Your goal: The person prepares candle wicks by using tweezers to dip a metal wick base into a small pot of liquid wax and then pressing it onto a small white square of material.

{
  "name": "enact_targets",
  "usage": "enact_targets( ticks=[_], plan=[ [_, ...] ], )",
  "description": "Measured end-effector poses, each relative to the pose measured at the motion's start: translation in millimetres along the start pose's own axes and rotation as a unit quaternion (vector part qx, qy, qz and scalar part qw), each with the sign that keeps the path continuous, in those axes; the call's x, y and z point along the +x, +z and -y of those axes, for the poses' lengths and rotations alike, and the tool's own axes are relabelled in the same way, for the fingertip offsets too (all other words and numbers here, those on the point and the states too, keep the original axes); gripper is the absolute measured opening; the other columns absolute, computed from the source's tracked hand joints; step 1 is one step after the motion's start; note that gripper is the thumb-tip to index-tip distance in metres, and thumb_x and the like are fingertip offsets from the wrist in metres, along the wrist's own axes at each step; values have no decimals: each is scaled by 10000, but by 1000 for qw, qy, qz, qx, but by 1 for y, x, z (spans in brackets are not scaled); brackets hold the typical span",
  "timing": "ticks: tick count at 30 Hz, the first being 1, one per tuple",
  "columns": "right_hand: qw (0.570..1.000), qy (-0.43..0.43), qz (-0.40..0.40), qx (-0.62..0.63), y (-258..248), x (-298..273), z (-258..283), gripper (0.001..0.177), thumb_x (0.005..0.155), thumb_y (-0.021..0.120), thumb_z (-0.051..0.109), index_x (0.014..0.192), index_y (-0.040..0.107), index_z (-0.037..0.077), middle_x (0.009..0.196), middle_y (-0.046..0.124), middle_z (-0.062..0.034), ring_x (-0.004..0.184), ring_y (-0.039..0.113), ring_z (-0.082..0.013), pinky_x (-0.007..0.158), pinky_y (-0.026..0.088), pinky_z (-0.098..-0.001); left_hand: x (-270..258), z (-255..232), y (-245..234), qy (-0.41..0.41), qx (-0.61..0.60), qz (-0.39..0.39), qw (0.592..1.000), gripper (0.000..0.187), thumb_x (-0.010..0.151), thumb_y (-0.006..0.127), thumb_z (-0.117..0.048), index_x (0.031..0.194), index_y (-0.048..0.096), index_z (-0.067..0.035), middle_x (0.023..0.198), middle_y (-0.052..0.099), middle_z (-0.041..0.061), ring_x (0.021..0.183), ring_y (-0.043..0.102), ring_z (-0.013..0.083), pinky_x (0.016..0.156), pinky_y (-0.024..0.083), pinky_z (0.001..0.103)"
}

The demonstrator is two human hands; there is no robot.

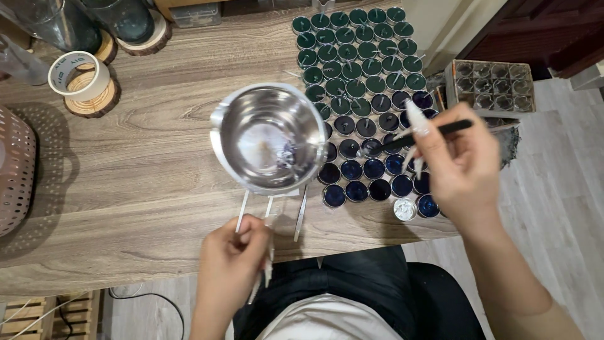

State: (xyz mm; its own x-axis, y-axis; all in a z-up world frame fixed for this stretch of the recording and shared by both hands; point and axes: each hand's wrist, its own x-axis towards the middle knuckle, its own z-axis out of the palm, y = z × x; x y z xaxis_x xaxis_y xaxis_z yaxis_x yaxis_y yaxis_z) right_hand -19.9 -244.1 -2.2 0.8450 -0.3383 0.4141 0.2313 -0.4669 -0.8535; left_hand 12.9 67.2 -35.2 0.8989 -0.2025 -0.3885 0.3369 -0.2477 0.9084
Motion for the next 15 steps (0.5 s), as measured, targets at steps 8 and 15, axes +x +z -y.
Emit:
enact_targets(
  ticks=[8, 15],
  plan=[
    [992, 109, 34, -45, 42, -17, -36, 144, 1047, 638, 145, 949, 606, 44, 732, 600, 37, 637, 477, -2, 543, 358, -195, -3, -2, -18, -6, 2, -68, 998, 222, 907, 644, -98, 722, 681, 19, 510, 527, 2, 446, 465, 75, 427, 340, 255],
    [989, 91, 62, -102, 58, -19, -38, 205, 1024, 638, 182, 891, 602, 30, 606, 539, 40, 520, 413, -11, 463, 304, -223, -8, -4, -16, -19, -2, -72, 997, 241, 898, 642, -99, 687, 651, 18, 501, 524, 8, 427, 452, 75, 415, 326, 259]
  ],
)
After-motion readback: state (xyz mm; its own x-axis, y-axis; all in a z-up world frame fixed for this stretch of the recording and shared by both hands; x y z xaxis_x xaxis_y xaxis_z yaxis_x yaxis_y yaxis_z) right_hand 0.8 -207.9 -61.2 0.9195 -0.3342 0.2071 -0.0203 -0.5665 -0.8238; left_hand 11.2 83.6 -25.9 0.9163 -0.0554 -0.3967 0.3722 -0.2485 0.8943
